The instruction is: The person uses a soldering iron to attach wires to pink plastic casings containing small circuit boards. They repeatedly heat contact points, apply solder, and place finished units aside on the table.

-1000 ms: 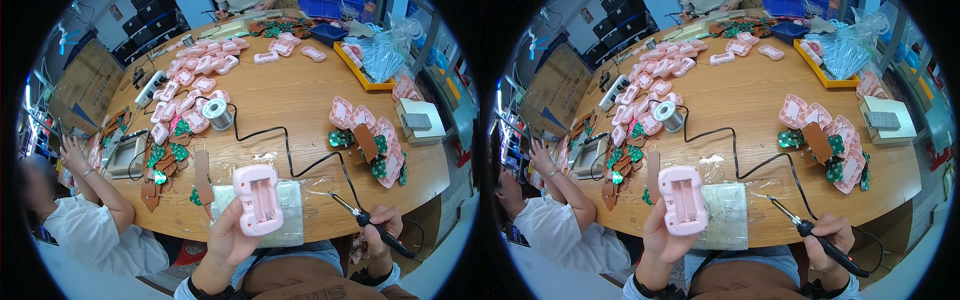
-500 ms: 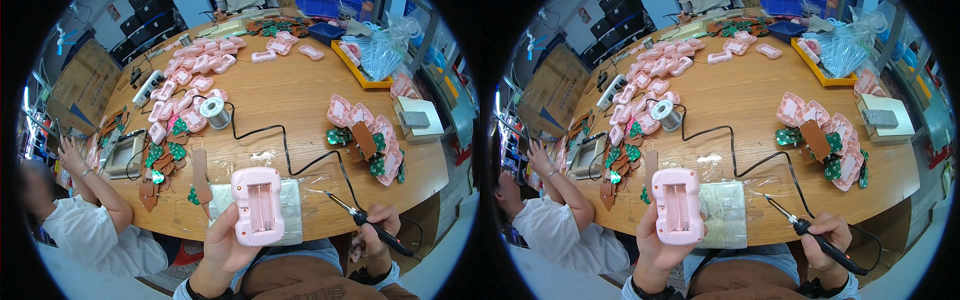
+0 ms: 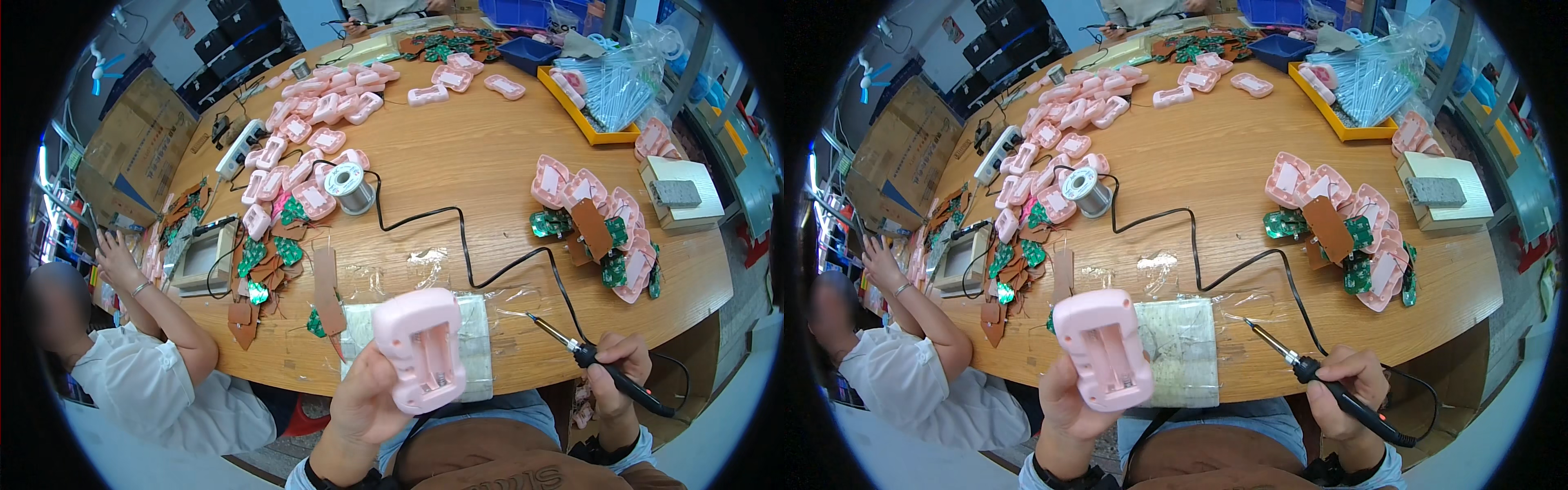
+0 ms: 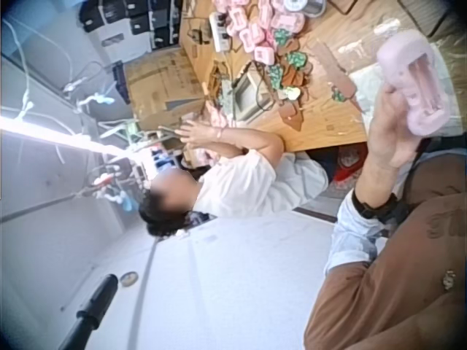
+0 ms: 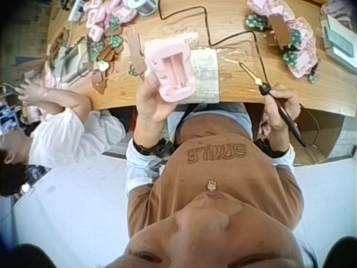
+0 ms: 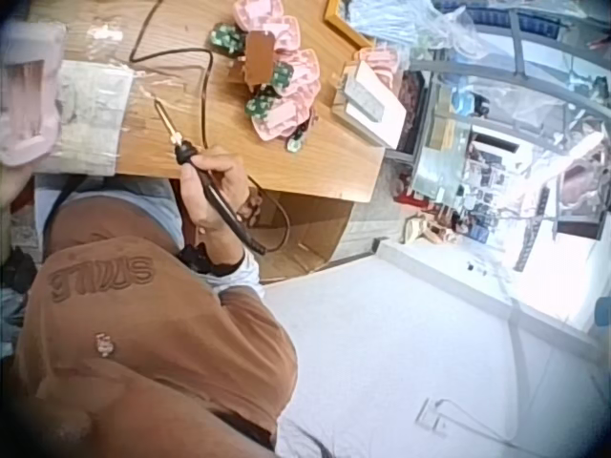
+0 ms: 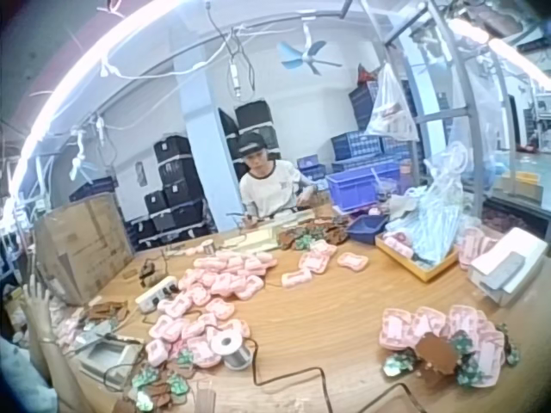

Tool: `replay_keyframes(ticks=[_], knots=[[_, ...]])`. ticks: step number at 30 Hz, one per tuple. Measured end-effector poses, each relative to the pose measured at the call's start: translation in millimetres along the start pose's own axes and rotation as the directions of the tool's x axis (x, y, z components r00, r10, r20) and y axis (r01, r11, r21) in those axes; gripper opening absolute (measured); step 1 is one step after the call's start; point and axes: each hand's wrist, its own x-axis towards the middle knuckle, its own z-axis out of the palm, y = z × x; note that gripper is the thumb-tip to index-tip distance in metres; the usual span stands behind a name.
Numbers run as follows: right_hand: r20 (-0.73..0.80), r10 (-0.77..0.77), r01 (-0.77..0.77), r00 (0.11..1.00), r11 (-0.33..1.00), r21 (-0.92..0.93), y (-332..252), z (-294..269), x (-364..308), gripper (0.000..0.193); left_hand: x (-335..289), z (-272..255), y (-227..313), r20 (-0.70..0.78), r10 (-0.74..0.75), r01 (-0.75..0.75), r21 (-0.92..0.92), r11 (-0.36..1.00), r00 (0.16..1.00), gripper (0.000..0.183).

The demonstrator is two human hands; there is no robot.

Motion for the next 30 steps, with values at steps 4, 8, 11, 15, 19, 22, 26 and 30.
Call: replay_keyframes(ticks=[4,8,11,15,19,22,26,30], knots=[[-0.003,0.013,-0.013,1.0,1.0,0.007,1.0,-1.7,-0.6,0.022,4.2,2.5,5.0,0.21,0.446,-0.403,0.823,0.4,0.87,0.051],[0.001,0.034,-0.034,0.999,0.999,0.023,1.1,-3.4,-0.5,0.022,5.1,4.5,8.1,0.519,0.546,-0.419,0.854,-0.307,0.658,0.047],[0.01,0.031,-0.031,0.999,0.999,0.035,0.0,-3.2,0.4,0.022,3.3,4.6,7.6,0.528,0.545,-0.382,0.849,-0.365,0.652,0.047],[-0.056,0.005,-0.004,0.998,1.0,0.026,-2.3,0.3,1.8,0.021,5.7,7.1,8.6,0.526,0.525,-0.422,0.851,-0.313,0.67,0.043],[-0.356,-0.001,0.046,0.934,0.992,0.116,-7.5,5.0,4.8,0.025,27.7,21.7,13.4,0.354,0.44,-0.469,0.864,0.186,0.826,0.036],[-0.496,-0.014,0.142,0.868,0.965,0.222,-15.0,3.4,8.9,0.032,53.2,45.5,9.9,0.296,0.343,-0.425,0.808,0.407,0.891,0.035],[-0.518,-0.12,0.271,0.847,0.936,0.226,-23.4,-4.7,16.1,0.033,95.0,87.3,-6.1,0.329,0.238,-0.386,0.885,0.262,0.914,0.032],[-0.602,-0.145,0.314,0.786,0.931,0.186,-23.0,-19.1,21.9,0.034,156.1,136.7,-32.2,0.341,0.025,-0.337,0.912,0.234,0.94,0.037]])
